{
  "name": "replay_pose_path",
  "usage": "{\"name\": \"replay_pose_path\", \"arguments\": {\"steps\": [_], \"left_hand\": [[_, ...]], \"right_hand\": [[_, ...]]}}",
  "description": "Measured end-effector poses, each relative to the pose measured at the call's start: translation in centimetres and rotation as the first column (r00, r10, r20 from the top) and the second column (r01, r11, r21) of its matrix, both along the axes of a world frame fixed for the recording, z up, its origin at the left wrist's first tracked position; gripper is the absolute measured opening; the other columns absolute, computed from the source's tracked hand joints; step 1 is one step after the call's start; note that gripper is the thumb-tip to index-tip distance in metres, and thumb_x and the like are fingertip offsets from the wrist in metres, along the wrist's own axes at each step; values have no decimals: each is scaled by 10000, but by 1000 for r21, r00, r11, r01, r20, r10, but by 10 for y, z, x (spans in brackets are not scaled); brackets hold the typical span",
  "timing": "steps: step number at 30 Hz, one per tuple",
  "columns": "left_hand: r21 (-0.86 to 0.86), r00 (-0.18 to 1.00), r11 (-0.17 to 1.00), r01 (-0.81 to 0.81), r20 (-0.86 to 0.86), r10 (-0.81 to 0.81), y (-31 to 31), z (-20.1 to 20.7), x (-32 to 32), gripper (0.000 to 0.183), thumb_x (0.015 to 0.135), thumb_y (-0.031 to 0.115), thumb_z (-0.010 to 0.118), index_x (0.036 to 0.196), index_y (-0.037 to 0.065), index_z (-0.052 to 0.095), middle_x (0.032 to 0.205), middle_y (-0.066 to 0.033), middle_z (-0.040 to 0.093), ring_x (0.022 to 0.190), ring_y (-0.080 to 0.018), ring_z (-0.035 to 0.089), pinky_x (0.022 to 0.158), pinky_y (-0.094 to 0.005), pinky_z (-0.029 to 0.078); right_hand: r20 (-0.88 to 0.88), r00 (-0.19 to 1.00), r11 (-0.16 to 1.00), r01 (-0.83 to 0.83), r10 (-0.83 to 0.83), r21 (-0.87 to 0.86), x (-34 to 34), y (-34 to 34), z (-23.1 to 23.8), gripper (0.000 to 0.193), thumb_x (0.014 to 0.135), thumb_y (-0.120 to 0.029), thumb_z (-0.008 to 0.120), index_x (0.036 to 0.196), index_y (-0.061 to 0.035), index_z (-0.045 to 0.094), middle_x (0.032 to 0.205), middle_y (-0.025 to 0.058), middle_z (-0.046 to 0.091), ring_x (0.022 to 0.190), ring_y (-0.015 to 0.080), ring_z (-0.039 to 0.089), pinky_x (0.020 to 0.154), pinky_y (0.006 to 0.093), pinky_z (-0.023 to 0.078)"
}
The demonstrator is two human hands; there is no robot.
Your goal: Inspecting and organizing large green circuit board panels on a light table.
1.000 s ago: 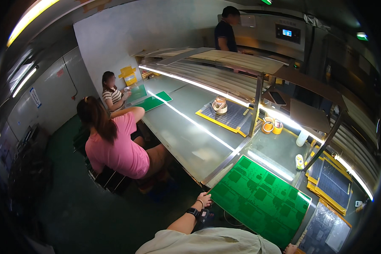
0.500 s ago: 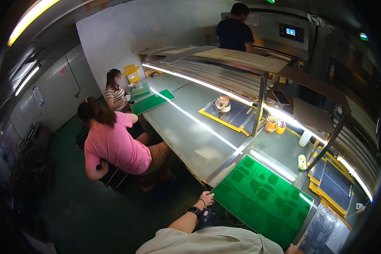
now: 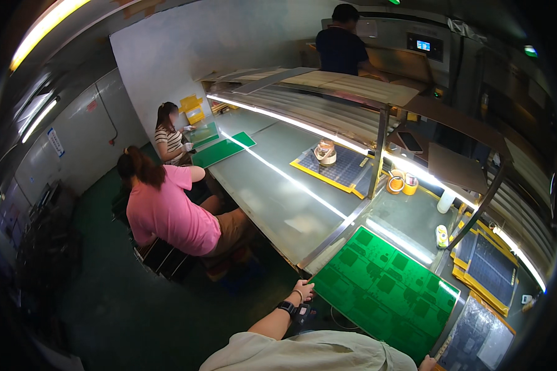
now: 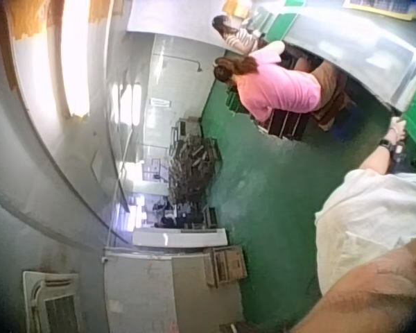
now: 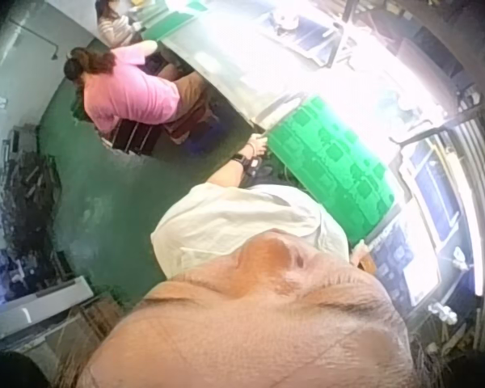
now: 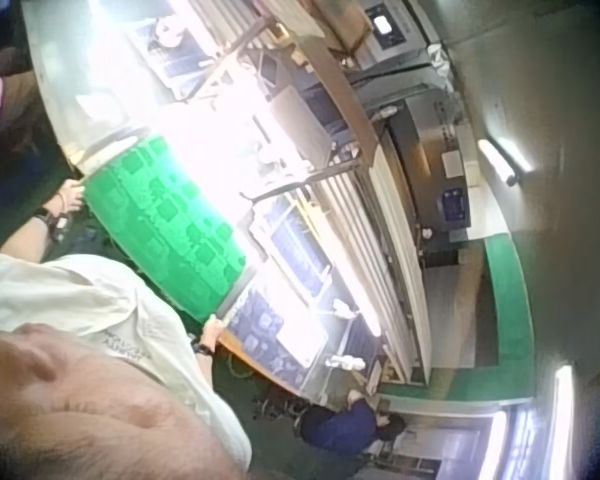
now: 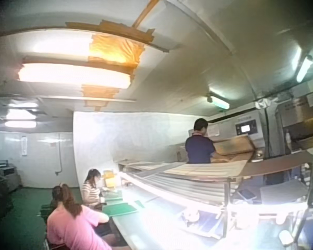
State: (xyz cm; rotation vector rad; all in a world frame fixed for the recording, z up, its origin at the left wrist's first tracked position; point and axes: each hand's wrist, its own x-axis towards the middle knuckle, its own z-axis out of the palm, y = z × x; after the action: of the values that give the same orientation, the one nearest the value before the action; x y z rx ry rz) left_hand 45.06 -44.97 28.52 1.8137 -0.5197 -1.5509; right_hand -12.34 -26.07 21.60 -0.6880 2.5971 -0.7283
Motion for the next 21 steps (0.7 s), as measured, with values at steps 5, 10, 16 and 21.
{"name": "replay_pose_path", "arguments": {"steps": [5,10,16,21], "left_hand": [[-5,1000,1000,-13,20,13,0,-2,-1,396,783,235,567,1084,111,342,927,-136,542,753,-242,567,646,-384,470],[-2,1000,1000,3,-10,-3,0,1,-1,448,775,249,577,1123,111,332,887,-102,533,677,-180,548,548,-299,482],[-12,996,1000,-25,-89,24,5,6,5,379,794,218,551,1093,122,339,861,-102,543,664,-188,563,520,-302,469],[-6,997,1000,13,-80,-14,4,15,2,351,814,214,524,1075,130,307,884,-111,560,733,-226,586,589,-335,453]], "right_hand": [[-30,1000,1000,5,-4,11,-2,2,0,187,702,-137,518,635,38,508,521,121,484,466,230,503,428,364,411],[-60,998,1000,20,-19,21,-5,7,0,193,702,-141,521,635,40,508,524,124,485,470,234,505,433,369,412],[-99,992,996,83,-80,32,-10,30,0,200,702,-145,525,636,42,508,527,127,486,476,239,507,439,375,413],[-108,993,994,-47,37,-95,-16,44,-1,234,691,-168,558,617,50,519,554,157,500,523,265,521,491,407,414]]}}
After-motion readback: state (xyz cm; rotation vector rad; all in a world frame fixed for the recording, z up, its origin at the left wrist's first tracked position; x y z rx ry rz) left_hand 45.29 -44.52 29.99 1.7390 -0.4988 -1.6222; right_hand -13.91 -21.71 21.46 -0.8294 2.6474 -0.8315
